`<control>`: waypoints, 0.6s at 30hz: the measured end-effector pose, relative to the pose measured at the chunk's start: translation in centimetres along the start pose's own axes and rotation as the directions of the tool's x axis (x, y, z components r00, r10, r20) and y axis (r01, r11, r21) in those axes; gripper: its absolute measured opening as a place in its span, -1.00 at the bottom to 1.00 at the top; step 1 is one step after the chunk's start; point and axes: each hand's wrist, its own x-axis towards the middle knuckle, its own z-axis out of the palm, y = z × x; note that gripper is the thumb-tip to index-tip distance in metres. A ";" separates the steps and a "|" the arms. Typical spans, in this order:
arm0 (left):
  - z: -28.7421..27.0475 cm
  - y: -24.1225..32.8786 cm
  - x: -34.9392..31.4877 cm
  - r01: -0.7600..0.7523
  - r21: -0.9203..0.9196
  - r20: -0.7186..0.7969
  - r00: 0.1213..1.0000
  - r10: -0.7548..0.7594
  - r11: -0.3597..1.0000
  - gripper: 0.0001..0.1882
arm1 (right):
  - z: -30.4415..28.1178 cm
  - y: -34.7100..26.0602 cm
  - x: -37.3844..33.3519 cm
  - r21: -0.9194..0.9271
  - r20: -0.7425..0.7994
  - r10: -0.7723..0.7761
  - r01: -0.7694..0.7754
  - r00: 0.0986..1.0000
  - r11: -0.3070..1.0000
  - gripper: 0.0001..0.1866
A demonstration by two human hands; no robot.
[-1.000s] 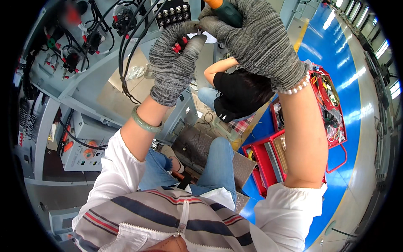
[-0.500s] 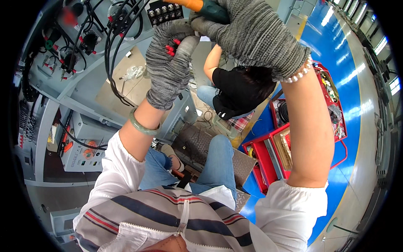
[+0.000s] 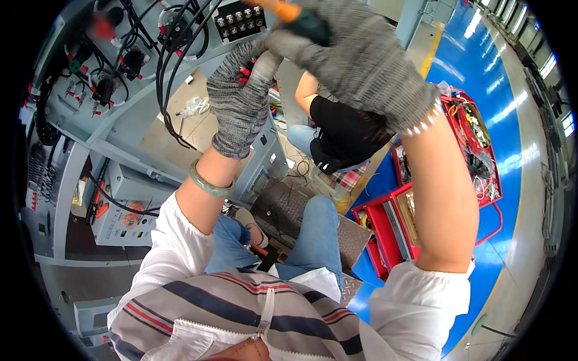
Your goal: The person strips and crimps wires inside an open electrical cabinet, then secures them with a screwdriver. The person uses pliers, crimping pliers, and a screwdriver to prepare and connect wires to terminal blocks.
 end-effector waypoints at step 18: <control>0.7 -0.6 0.2 0.096 -0.082 -0.173 0.979 -0.109 0.992 -0.80 | 1.8 -5.9 -11.3 -0.214 -0.449 0.108 -0.224 0.887 0.951 -0.67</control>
